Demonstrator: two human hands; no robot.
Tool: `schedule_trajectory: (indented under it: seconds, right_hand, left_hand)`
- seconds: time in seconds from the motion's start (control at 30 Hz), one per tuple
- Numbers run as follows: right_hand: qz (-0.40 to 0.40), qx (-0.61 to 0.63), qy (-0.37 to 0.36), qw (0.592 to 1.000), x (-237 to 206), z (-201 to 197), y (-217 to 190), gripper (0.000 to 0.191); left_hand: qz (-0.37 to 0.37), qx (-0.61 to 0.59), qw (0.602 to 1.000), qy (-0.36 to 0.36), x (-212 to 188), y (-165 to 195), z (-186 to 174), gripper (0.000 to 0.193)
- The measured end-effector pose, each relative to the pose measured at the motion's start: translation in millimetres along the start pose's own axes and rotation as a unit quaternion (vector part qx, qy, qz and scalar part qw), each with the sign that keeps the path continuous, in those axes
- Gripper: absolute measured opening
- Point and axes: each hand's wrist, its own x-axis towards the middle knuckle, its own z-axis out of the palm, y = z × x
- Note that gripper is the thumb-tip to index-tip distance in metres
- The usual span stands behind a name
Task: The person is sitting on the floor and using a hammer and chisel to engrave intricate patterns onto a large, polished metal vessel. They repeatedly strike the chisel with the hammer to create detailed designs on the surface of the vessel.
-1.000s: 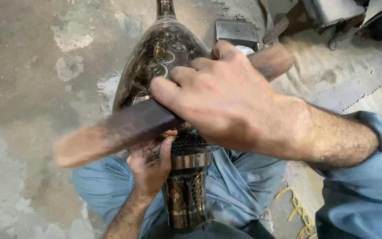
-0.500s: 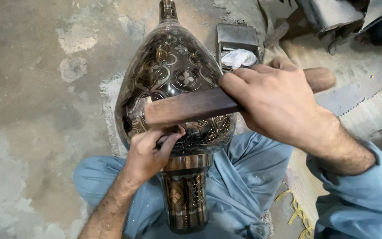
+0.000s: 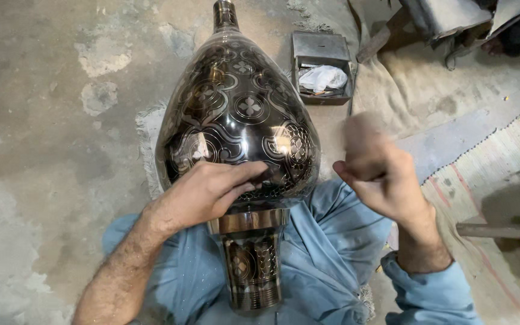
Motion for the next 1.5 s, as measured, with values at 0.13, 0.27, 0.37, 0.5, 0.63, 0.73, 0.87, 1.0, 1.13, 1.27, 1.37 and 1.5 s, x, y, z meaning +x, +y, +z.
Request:
schedule_trajectory:
  seconds: [0.13,0.27,0.37,0.5,0.63,0.73,0.87,1.0,1.13,1.27,1.37,1.5]
  right_hand:
    - [0.108,0.193,0.125,0.967,-33,28,1,0.034]
    - [0.173,0.166,0.116,0.964,-54,55,11,0.024]
    - [0.131,0.0,0.025,0.991,-57,68,19,0.038]
    - [0.192,0.012,-0.01,0.981,-54,77,21,0.038]
    - [0.253,0.31,0.088,0.912,-54,68,19,0.02]
    - [0.074,0.009,0.073,0.995,-48,50,24,0.047]
    - [0.213,0.122,0.049,0.968,-28,32,20,0.031]
    - [0.111,0.099,0.002,0.989,-2,9,11,0.034]
    - [-0.082,-0.098,-0.013,0.992,21,-10,-2,0.054]
    - [0.048,0.072,-0.065,0.994,44,-19,-15,0.037]
    - [-0.037,-0.176,-0.149,0.972,67,-17,-21,0.038]
    - [-0.051,-0.247,-0.242,0.937,97,-11,-32,0.028]
  left_hand:
    - [0.027,0.006,0.998,-0.059,9,2,-10,0.038]
    - [0.1,-0.002,0.994,-0.042,15,4,-15,0.04]
    - [-0.007,-0.009,0.998,-0.059,19,4,-16,0.044]
    - [-0.006,-0.018,0.997,-0.078,24,2,-17,0.045]
    - [0.045,-0.002,0.996,-0.079,29,-1,-18,0.044]
    - [0.03,-0.007,0.994,-0.105,30,-2,-18,0.041]
    - [-0.012,-0.023,0.996,-0.085,24,2,-15,0.041]
    - [-0.055,-0.015,0.998,-0.033,13,8,-9,0.039]
    - [-0.081,0.009,0.996,0.043,0,11,6,0.036]
    - [-0.092,-0.01,0.981,0.171,-16,12,24,0.041]
    - [-0.106,-0.032,0.963,0.246,-25,16,43,0.043]
    - [-0.141,-0.147,0.897,0.392,-30,31,81,0.034]
